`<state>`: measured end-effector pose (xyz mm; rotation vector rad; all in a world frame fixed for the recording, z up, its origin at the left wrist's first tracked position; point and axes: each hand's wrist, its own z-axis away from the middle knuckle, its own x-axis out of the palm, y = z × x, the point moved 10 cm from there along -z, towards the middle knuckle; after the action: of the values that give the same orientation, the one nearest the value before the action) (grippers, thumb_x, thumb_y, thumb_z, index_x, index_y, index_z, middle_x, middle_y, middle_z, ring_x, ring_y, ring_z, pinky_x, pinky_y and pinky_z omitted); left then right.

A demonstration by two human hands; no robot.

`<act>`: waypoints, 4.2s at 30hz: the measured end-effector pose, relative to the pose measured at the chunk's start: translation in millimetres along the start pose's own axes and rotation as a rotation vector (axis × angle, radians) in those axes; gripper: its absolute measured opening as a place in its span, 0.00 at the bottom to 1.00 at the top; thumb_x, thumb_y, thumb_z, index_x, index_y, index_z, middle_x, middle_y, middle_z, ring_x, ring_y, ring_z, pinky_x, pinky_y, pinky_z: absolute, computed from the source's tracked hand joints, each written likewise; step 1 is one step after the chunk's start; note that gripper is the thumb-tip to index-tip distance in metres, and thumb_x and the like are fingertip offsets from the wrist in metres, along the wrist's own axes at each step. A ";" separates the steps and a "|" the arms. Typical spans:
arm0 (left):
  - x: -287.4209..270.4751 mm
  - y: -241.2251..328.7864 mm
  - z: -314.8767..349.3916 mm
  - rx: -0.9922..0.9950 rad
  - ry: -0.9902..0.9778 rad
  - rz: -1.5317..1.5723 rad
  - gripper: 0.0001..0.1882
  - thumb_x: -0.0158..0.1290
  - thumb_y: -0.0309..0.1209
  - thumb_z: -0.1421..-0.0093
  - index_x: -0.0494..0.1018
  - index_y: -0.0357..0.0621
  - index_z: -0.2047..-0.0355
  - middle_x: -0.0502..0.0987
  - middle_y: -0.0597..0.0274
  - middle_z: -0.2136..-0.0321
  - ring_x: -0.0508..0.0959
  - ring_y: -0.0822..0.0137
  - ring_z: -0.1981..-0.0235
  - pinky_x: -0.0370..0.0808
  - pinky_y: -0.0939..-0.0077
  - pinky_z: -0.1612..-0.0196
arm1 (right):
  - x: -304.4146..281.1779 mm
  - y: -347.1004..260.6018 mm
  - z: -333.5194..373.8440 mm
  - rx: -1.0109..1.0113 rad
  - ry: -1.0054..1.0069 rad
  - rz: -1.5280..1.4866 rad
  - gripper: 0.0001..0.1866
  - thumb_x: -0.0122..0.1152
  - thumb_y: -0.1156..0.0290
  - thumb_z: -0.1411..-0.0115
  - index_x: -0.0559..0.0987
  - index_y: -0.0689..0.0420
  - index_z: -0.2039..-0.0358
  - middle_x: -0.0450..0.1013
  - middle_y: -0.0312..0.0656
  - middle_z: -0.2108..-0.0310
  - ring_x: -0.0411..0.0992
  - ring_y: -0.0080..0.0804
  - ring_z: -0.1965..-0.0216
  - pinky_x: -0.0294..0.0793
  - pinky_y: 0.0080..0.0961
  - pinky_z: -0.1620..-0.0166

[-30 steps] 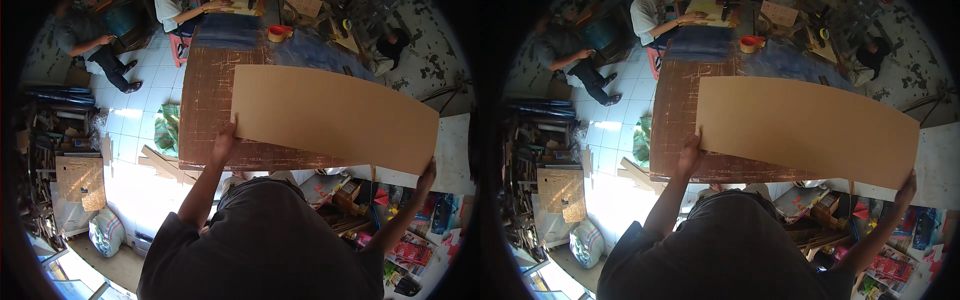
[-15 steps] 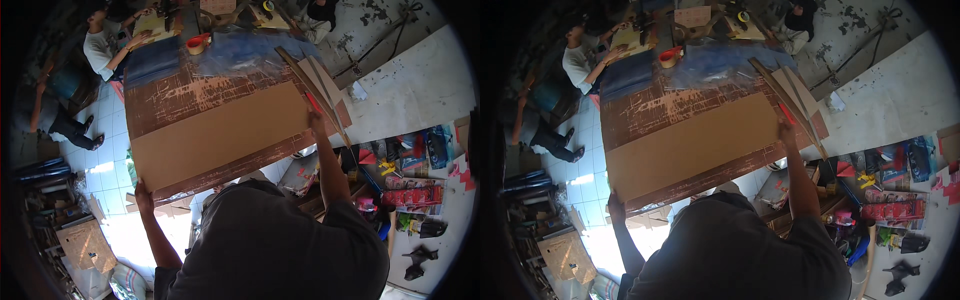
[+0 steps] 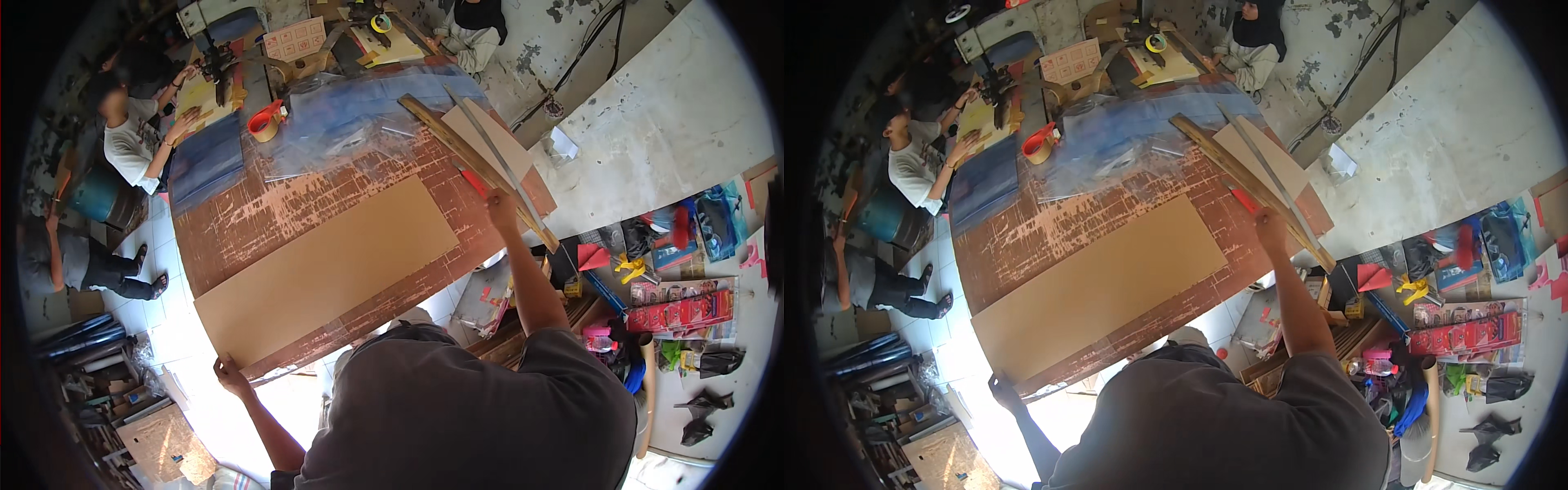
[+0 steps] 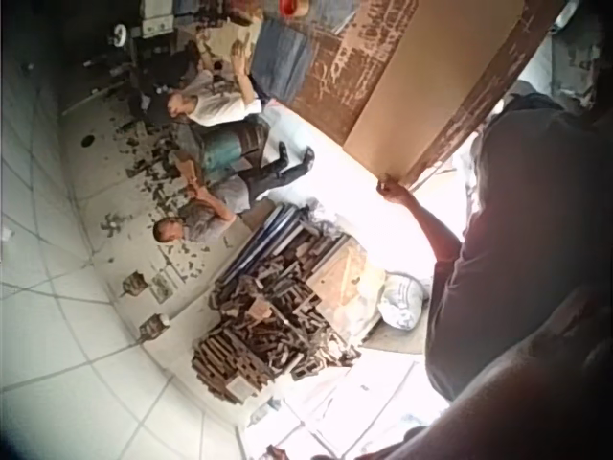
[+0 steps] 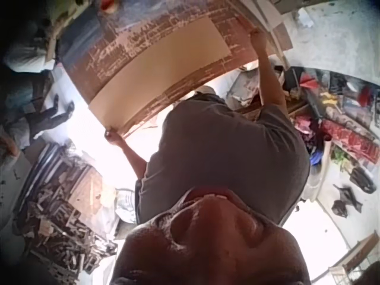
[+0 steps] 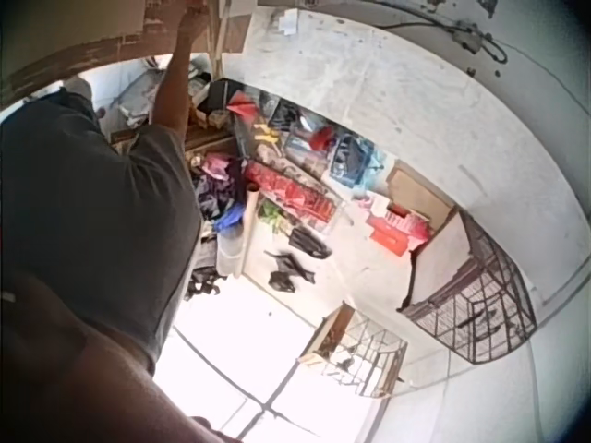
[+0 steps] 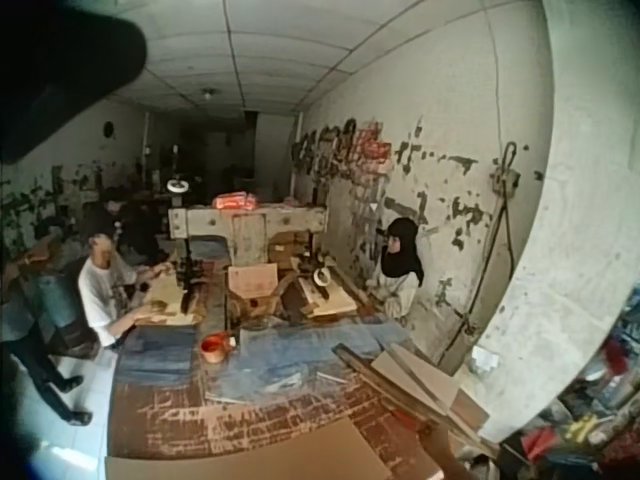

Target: The person aligns two boards on a table and uses a utility knife to cut along the edge of one board to trim the other.

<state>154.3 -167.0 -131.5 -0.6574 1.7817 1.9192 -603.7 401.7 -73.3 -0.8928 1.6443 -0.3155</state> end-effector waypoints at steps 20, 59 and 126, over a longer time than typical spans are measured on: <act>16.0 -5.6 37.9 -0.123 0.103 -0.639 0.39 0.56 0.62 0.46 0.65 0.65 0.36 0.67 0.47 0.48 0.68 0.42 0.48 0.66 0.39 0.46 | -38.5 123.0 -138.9 0.100 0.038 0.415 0.33 0.68 0.66 0.47 0.67 0.56 0.41 0.68 0.58 0.46 0.66 0.60 0.46 0.67 0.49 0.44; 64.0 5.9 67.5 -0.128 -0.103 -0.678 0.52 0.53 0.64 0.43 0.48 0.45 0.29 0.46 0.43 0.31 0.58 0.41 0.33 0.62 0.38 0.39 | -48.4 98.0 -276.0 -0.051 -0.051 0.073 0.24 0.65 0.49 0.41 0.75 0.61 0.74 0.70 0.40 0.80 0.65 0.30 0.76 0.67 0.31 0.69; -13.3 19.1 56.2 0.273 0.042 -0.206 0.29 0.65 0.44 0.51 0.74 0.48 0.51 0.72 0.57 0.57 0.70 0.51 0.52 0.64 0.55 0.50 | 406.4 -496.2 225.3 -0.707 -0.894 -0.240 0.14 0.60 0.62 0.37 0.78 0.51 0.53 0.76 0.45 0.55 0.73 0.47 0.51 0.72 0.39 0.50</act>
<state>150.5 -112.3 -105.1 -0.7538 1.8768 1.5043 -217.9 -156.6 -113.4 -1.4831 0.7847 0.4960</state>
